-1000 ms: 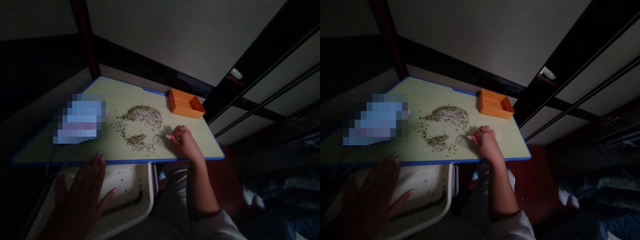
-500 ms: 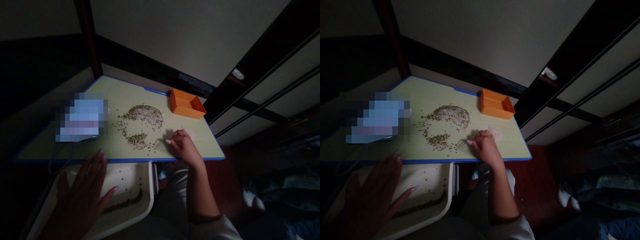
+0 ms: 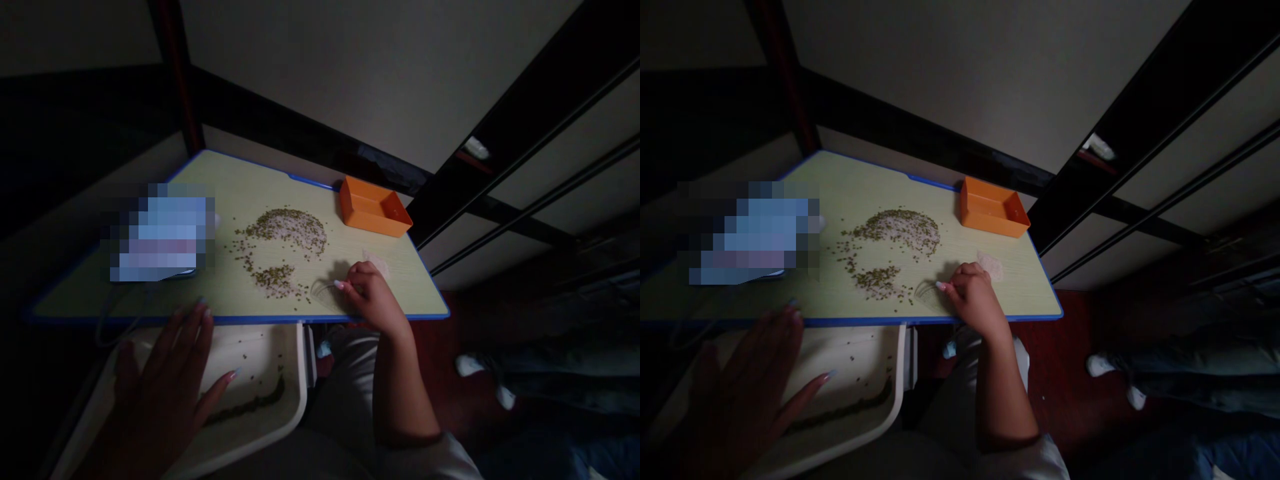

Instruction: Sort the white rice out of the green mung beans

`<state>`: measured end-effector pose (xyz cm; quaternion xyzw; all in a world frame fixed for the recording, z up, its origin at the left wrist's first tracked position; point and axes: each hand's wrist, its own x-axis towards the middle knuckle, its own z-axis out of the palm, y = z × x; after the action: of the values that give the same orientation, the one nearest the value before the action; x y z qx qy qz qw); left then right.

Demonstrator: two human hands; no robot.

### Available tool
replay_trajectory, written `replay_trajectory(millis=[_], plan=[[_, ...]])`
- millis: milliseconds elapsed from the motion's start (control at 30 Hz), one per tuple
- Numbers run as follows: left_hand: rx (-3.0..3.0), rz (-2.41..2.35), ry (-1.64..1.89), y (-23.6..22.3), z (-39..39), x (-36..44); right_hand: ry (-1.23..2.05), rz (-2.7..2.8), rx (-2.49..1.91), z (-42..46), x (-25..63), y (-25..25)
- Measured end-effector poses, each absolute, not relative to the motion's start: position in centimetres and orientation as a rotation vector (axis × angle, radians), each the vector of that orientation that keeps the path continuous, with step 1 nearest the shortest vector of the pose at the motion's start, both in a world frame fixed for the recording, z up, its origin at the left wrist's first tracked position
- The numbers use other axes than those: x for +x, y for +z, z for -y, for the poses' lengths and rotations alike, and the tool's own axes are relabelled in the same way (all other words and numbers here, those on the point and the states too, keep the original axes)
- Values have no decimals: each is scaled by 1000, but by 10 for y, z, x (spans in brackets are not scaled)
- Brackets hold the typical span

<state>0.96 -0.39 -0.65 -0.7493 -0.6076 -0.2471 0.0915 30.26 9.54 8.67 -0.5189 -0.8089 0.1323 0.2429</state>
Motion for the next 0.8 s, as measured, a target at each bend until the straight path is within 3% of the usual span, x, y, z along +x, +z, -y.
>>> replay_trajectory(millis=[533, 800], plan=[[-2269, 1798, -808, -4, 3, 9, 392, 2190, -1376, -88, 289, 82], [-2249, 1754, -677, -9, 4, 5, 393, 2141, -1413, -86, 301, 85]])
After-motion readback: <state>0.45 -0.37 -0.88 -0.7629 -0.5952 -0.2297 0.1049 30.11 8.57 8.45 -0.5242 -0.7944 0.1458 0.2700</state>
